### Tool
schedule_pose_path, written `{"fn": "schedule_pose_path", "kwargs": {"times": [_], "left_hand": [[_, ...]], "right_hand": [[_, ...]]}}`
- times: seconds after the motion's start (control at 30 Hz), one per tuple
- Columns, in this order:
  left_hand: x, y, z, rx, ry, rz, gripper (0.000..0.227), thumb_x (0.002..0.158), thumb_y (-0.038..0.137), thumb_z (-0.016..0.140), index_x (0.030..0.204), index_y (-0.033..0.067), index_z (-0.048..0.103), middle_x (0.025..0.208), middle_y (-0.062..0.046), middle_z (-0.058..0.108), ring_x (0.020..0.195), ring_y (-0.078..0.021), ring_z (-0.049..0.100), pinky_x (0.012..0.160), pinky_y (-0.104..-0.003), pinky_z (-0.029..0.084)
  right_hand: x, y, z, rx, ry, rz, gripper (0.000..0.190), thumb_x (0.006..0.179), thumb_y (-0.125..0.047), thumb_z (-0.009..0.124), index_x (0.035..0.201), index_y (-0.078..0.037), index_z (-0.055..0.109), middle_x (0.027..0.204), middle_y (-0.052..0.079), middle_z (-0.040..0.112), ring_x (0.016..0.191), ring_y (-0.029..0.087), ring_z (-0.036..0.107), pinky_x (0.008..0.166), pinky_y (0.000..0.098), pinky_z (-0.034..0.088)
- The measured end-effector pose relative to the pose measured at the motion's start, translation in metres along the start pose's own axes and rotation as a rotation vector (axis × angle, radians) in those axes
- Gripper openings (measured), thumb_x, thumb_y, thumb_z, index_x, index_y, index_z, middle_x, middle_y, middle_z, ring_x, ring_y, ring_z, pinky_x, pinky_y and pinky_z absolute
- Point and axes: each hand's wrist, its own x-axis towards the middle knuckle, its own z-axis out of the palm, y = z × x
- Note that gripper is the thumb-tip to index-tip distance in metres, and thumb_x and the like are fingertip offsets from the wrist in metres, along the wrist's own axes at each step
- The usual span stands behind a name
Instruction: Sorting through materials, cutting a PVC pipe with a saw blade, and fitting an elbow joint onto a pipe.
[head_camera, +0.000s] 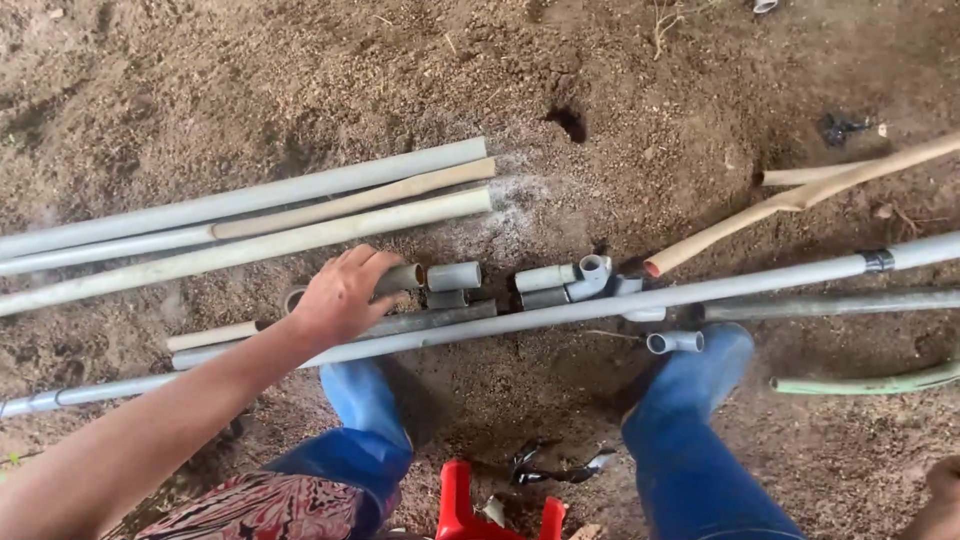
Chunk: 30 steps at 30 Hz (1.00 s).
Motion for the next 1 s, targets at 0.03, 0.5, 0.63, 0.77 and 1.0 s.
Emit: {"fn": "schedule_pose_path", "kwargs": {"times": [0.03,0.5,0.63,0.77,1.0], "left_hand": [[-0.003,-0.003,0.0,0.001,0.008,-0.022,0.046,0.077,0.033,0.07,0.119,0.02,0.055,0.097,-0.002,0.059,0.091,-0.0208,0.063,0.08,-0.034,0.051],[-0.001,0.022,-0.036,0.14,0.003,0.012,0.052,0.084,0.037,0.06,0.126,0.0105,0.047,0.107,-0.011,0.06,0.097,-0.0242,0.059,0.09,-0.044,0.043],[0.01,0.091,-0.116,-0.362,-0.059,-0.126,0.067,0.083,0.042,0.057,0.135,0.0068,0.035,0.127,-0.017,0.049,0.114,-0.0271,0.053,0.088,-0.044,0.052],[0.021,0.115,-0.135,-0.815,0.226,0.073,0.079,0.077,0.017,0.061,0.141,0.0073,0.016,0.145,-0.019,0.033,0.127,-0.0314,0.044,0.095,-0.05,0.046],[0.011,0.122,-0.124,-1.139,0.664,0.479,0.046,0.091,0.02,0.055,0.127,0.003,0.031,0.116,-0.01,0.048,0.111,-0.0237,0.05,0.108,-0.046,0.037]], "right_hand": [[-0.033,-0.026,0.03,0.006,0.005,0.028,0.026,0.086,-0.007,0.047,0.112,-0.006,0.049,0.104,0.006,0.051,0.091,0.013,0.048,0.081,0.0263,0.039],[-0.037,-0.187,0.187,1.082,-1.122,0.03,0.037,0.087,-0.001,0.067,0.121,0.0,0.052,0.097,0.014,0.064,0.079,0.016,0.059,0.058,0.0255,0.047],[-0.109,-0.246,0.183,0.475,-0.245,0.165,0.057,0.061,-0.036,0.071,0.114,-0.015,0.062,0.077,-0.003,0.065,0.045,0.0,0.05,0.035,0.0133,0.041],[-0.173,-0.275,0.226,0.283,-0.5,0.199,0.034,0.082,-0.015,0.05,0.114,-0.003,0.048,0.092,0.01,0.059,0.06,0.011,0.049,0.049,0.022,0.042],[-0.178,-0.22,0.272,0.31,-1.002,0.329,0.077,0.064,-0.015,0.072,0.132,0.0,0.04,0.08,0.017,0.061,0.059,0.024,0.059,0.047,0.0337,0.051]]}}
